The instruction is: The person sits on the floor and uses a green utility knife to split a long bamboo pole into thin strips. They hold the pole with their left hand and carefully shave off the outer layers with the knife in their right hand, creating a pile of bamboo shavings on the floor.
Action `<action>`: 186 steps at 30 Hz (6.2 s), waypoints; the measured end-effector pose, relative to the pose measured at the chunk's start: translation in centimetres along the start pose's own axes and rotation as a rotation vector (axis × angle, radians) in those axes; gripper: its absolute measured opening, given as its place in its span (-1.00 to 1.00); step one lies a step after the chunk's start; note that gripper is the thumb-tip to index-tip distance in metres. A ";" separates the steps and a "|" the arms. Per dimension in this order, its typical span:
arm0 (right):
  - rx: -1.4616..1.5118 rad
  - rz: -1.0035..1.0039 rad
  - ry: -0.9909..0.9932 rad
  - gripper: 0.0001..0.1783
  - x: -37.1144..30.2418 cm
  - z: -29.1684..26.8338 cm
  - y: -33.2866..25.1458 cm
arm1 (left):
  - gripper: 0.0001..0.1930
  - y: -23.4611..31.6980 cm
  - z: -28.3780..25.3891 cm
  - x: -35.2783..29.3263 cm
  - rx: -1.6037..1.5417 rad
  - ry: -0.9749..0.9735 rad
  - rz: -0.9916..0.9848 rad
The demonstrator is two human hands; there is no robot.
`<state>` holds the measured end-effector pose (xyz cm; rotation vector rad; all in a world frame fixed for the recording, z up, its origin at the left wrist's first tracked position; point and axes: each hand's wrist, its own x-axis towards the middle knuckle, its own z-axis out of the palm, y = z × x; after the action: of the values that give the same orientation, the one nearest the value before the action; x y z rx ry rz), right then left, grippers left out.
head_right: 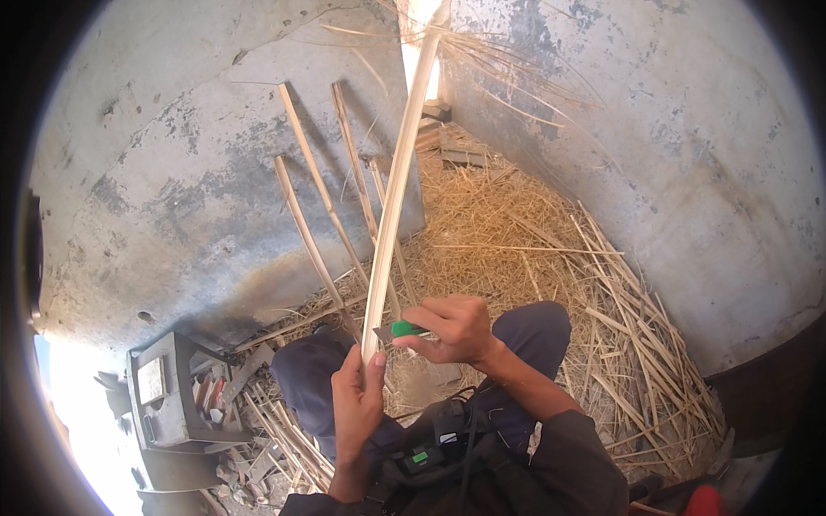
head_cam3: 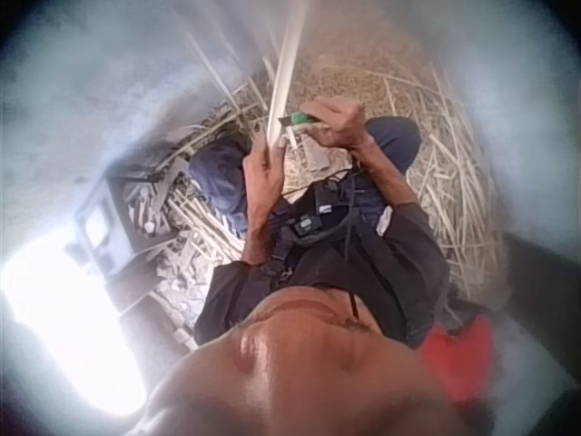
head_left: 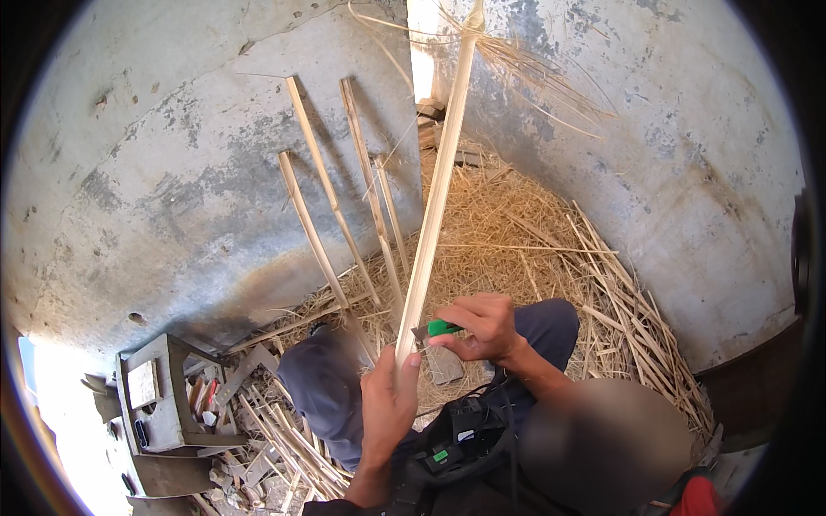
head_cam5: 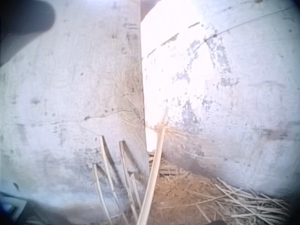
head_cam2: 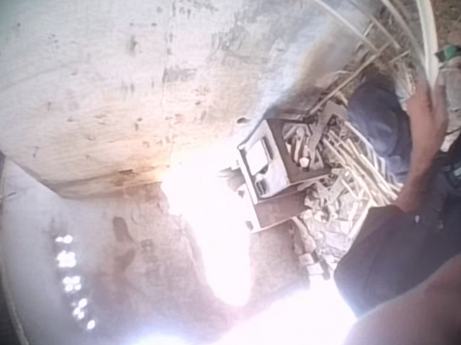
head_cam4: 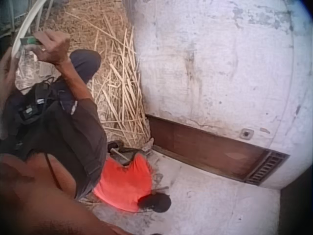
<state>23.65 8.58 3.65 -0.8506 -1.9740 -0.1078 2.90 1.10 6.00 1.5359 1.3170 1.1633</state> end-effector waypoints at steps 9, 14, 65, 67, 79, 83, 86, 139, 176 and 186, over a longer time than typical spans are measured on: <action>-0.083 -0.012 0.011 -0.58 0.3 -0.4 0.0 | -0.77 -0.7 -0.2 -0.2 0.037 -0.039 -0.017; -0.109 -0.022 0.029 -0.58 0.4 -0.4 0.6 | -0.77 -0.2 -0.2 -0.5 0.048 -0.033 -0.040; 0.821 0.895 0.076 -0.63 1.8 -1.9 5.4 | -0.70 -5.6 -2.0 -2.9 0.146 -0.194 -0.106; 0.826 0.859 0.103 -0.67 2.4 -1.7 4.5 | -0.70 -6.0 -2.0 -2.7 0.119 -0.233 -0.110; 0.834 0.813 0.159 -0.68 2.8 -1.4 3.8 | -0.70 -4.4 -1.3 -0.9 -0.088 -0.301 -0.192; 0.857 0.803 0.178 -0.65 2.7 -0.9 3.7 | -0.75 -5.1 -0.8 0.5 0.059 -0.280 -0.074; 0.784 0.726 0.200 -0.60 2.9 -0.8 3.3 | -0.68 -3.9 -0.6 1.2 -0.055 -0.249 -0.185; 0.104 0.185 0.034 -0.57 1.3 -0.6 3.2 | -0.64 -1.9 -0.2 0.2 0.167 -0.134 -0.121; -0.031 0.581 0.197 -0.44 2.5 -2.3 13.4 | -0.63 -3.5 -0.6 -5.0 0.240 -0.226 -0.295; -0.001 0.606 0.254 -0.45 1.7 -1.3 14.1 | -0.64 -3.5 -0.5 -4.8 0.231 -0.237 -0.254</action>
<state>32.64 19.60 2.09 -1.3285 -1.4156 0.1316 1.24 -3.07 2.12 1.5582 1.4701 0.6674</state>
